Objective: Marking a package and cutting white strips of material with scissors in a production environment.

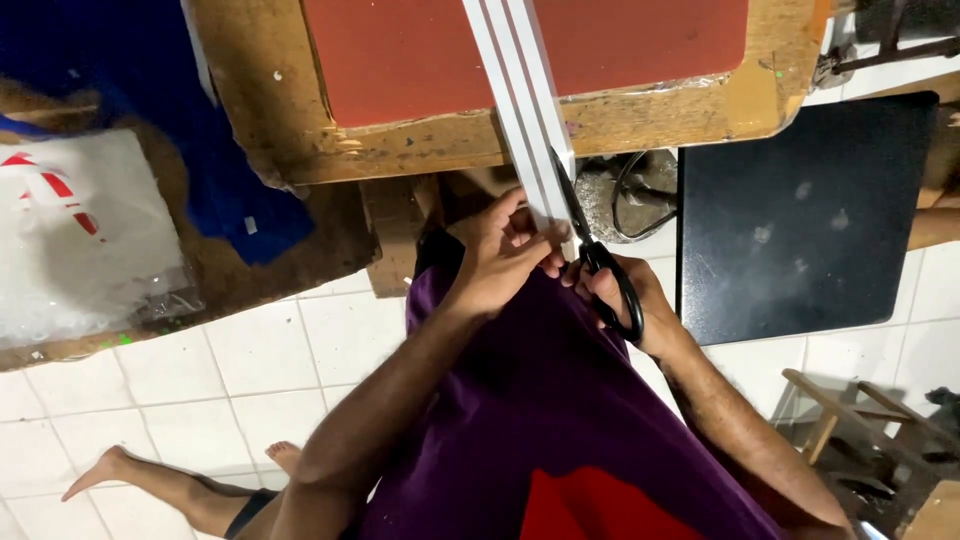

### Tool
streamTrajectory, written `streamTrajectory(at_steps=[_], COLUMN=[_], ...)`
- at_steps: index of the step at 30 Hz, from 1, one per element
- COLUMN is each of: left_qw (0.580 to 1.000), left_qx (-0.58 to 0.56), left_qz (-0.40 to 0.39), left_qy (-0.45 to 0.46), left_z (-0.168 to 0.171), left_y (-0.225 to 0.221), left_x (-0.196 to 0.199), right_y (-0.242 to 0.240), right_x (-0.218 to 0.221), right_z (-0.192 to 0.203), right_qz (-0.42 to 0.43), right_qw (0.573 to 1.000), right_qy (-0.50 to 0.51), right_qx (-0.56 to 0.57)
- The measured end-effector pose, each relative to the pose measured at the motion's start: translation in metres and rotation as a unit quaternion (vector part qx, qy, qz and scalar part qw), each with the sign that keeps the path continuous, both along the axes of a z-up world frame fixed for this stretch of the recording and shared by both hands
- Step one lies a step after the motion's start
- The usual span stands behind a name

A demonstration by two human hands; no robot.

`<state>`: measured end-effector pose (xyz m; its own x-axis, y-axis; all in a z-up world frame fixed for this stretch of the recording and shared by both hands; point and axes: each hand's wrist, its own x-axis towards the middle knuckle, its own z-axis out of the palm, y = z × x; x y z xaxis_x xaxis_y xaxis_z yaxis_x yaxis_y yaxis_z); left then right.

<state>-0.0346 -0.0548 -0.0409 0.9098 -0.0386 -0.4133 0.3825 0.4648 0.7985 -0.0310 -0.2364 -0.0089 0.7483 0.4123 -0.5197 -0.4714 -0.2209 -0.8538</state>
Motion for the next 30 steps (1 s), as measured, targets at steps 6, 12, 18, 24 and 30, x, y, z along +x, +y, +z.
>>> streamTrajectory(at_steps=[6,12,18,24,30], left_qw=[1.0,1.0,0.994,0.986,0.984], left_qx=[0.004,-0.003,0.086,0.129,0.131], left_qz=[-0.006,0.0,0.025,0.103,0.115], left_qy=[-0.005,-0.001,0.057,-0.01,-0.044], left_z=[0.016,0.005,0.007,-0.003,-0.041], left_y=[0.005,0.021,0.034,0.028,0.021], left_x=[0.003,0.008,0.025,0.033,0.03], right_y=[0.011,0.009,0.006,0.012,0.021], right_x=[0.018,0.028,0.019,0.021,0.018], right_z=[0.006,0.004,-0.007,0.004,-0.001], right_qz=[0.012,0.025,-0.002,0.02,0.028], right_qw=[1.0,0.999,0.995,0.996,0.996], right_qy=[-0.003,0.005,0.051,0.041,0.032], right_qx=[0.024,0.041,0.083,0.074,0.076])
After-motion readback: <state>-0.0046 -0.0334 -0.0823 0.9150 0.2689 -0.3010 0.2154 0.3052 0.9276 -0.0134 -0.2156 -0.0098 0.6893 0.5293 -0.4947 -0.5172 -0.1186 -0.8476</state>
